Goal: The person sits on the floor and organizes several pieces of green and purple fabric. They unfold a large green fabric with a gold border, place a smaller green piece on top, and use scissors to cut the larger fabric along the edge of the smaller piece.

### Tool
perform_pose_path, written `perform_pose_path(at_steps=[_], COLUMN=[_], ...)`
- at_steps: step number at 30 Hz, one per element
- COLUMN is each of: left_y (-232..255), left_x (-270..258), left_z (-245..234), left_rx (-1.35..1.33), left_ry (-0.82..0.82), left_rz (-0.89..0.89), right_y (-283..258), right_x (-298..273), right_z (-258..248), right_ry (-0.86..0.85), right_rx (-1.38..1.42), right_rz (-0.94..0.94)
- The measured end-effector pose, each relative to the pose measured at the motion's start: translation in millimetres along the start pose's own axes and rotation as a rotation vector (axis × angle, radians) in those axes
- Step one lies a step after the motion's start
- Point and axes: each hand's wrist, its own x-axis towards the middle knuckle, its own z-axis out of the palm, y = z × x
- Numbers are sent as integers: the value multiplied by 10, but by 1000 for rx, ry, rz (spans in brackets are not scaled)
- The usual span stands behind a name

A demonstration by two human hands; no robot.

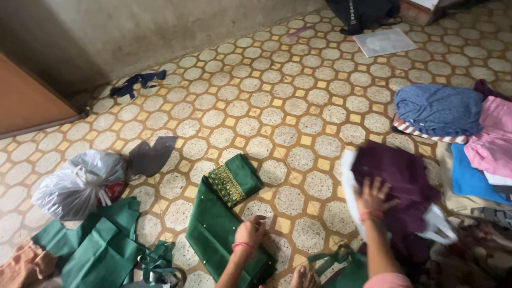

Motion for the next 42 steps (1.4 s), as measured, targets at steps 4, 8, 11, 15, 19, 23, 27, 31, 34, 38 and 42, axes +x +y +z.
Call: perform_pose_path(at_steps=[4,8,11,15,19,23,27,31,34,38,42], left_y=[-311,-538,-577,-618,-650,-553,-500,-562,-258,214,50], left_x=[-45,-102,-261,-444,-469,-605,-911,-873,-924,-1133,-1188], left_z=[-378,-648,-726,-662,-649,-670,-312,-239,-323,-289,-58], left_rx=[141,363,551,645,573,462,394,407,443,530,719], left_ry=[225,238,198,117,227,113,-52,24,-147,-513,-354], left_rz=[132,110,24,-56,33,208,501,430,320,305,169], right_y=[524,494,105,-948,-2266,-3072,-3100,-2500,-2045,-1569,-1250], right_x=[-72,-5,88,-56,-477,-862,-1127,-1221,-1190,-1313,-1472], right_z=[-266,-339,-219,199,571,675,618,439,229,-5,-67], right_ry=[60,69,207,526,36,-262,13,-295,-270,-316,-321], right_rx=[28,69,138,391,839,777,695,726,1028,747,594], right_rz=[66,88,1,-511,-563,-324,-369,-123,-23,14,-45])
